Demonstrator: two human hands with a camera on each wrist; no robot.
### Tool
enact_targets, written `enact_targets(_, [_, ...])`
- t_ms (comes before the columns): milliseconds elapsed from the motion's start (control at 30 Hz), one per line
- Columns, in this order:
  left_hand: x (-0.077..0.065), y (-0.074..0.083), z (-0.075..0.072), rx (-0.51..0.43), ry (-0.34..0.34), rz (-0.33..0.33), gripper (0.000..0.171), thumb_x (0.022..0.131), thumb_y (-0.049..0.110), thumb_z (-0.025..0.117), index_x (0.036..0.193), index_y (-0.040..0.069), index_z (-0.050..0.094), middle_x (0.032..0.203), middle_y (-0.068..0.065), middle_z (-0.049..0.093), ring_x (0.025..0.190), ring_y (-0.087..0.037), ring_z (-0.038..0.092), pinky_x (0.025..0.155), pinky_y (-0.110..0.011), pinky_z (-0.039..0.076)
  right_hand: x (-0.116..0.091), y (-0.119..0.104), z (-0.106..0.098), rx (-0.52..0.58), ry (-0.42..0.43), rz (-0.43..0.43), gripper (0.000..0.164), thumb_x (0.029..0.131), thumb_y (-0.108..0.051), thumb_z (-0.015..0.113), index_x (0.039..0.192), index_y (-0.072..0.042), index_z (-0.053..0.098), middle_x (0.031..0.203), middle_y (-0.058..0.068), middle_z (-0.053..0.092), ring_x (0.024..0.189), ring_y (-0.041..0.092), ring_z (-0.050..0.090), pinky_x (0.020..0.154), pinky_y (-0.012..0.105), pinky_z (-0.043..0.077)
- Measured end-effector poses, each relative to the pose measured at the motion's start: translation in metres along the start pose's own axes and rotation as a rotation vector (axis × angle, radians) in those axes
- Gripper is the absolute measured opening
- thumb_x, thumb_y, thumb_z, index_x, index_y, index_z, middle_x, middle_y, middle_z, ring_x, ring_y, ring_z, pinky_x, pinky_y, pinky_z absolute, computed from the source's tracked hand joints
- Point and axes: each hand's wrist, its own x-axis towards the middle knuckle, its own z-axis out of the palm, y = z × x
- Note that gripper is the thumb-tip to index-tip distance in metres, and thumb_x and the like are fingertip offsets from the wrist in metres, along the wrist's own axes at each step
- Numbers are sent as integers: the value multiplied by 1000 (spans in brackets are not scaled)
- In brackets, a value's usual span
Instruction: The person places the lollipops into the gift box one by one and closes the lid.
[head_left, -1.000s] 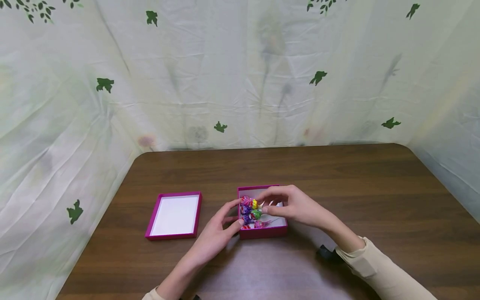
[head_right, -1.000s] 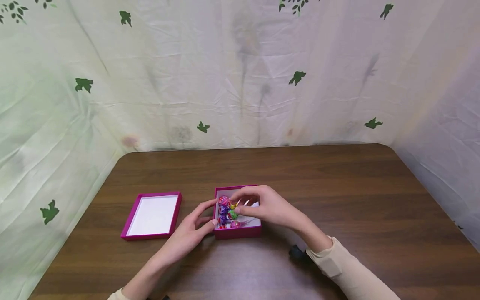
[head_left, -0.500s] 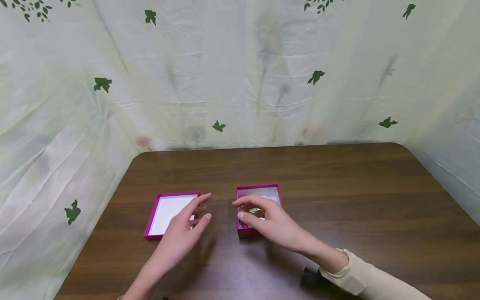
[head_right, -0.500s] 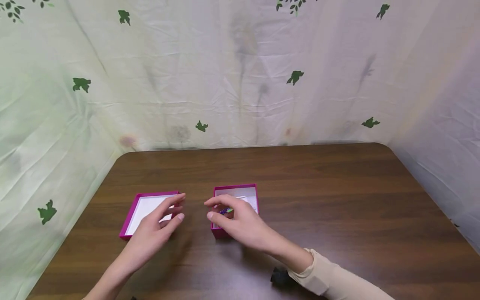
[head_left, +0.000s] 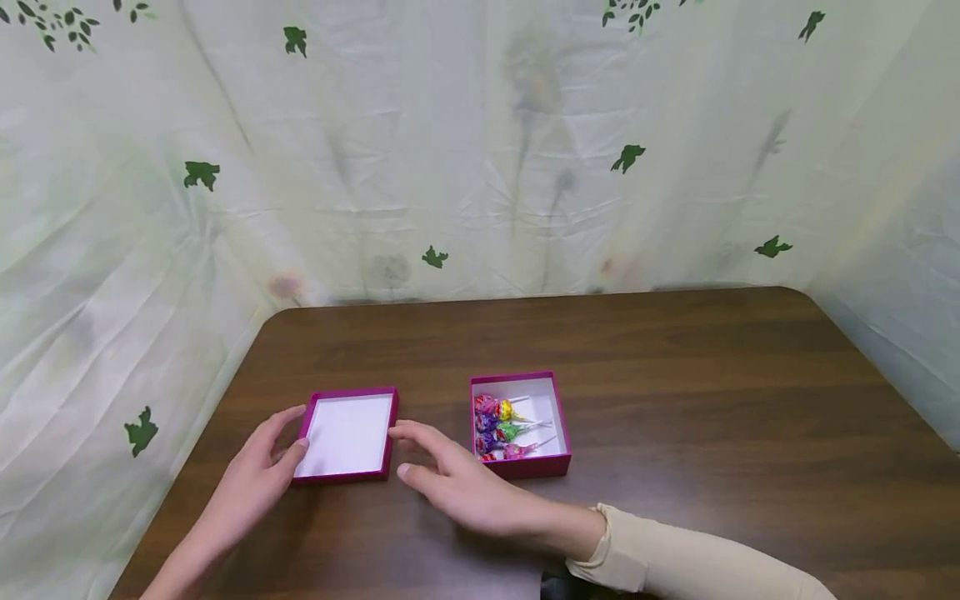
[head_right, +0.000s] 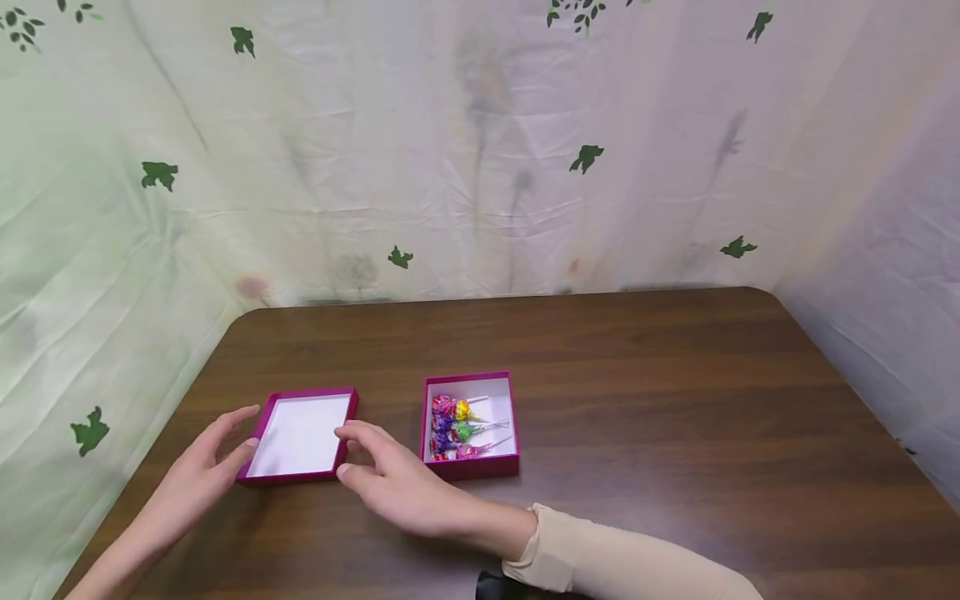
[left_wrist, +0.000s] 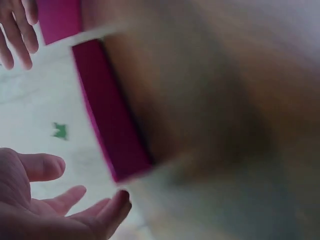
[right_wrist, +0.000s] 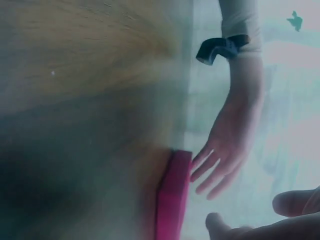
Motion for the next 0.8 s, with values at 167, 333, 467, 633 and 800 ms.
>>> enact_targets(167, [5, -28, -2, -29, -93, -93, 55, 104, 28, 48, 148, -2, 32, 142, -26, 44, 123, -39, 48, 91, -41, 46, 17, 9, 14, 21, -1, 132, 57, 101, -30, 52, 151, -11, 35, 149, 8, 43, 133, 17, 45, 105, 34, 38])
enact_targets(333, [18, -49, -6, -125, -180, -142, 54, 104, 27, 49, 145, -6, 36, 127, -22, 52, 104, -28, 54, 77, -25, 48, 30, 20, 25, 58, 56, 235, 64, 97, -28, 58, 152, -6, 33, 144, 12, 49, 129, 19, 50, 104, 36, 39])
enact_targets(467, [25, -57, -13, -156, -270, -173, 56, 104, 28, 48, 147, -6, 35, 130, -25, 50, 106, -29, 53, 81, -31, 49, 37, 28, 29, 108, 71, 249, 67, 94, -23, 62, 151, -2, 32, 133, 13, 58, 121, 18, 56, 97, 32, 44])
enact_targets(633, [25, -58, -16, -84, -292, -121, 56, 103, 27, 50, 145, -7, 38, 139, -30, 44, 118, -38, 46, 87, -40, 44, 41, 29, 31, 119, 53, 215, 68, 92, -15, 61, 151, 1, 30, 139, 14, 52, 116, 16, 56, 88, 24, 47])
enact_targets(800, [22, -57, -15, -65, -276, -121, 52, 104, 25, 48, 143, -9, 41, 138, -31, 45, 123, -43, 45, 91, -45, 45, 39, 27, 31, 116, 47, 204, 69, 92, -13, 62, 151, 3, 31, 153, 13, 36, 122, 19, 52, 91, 23, 45])
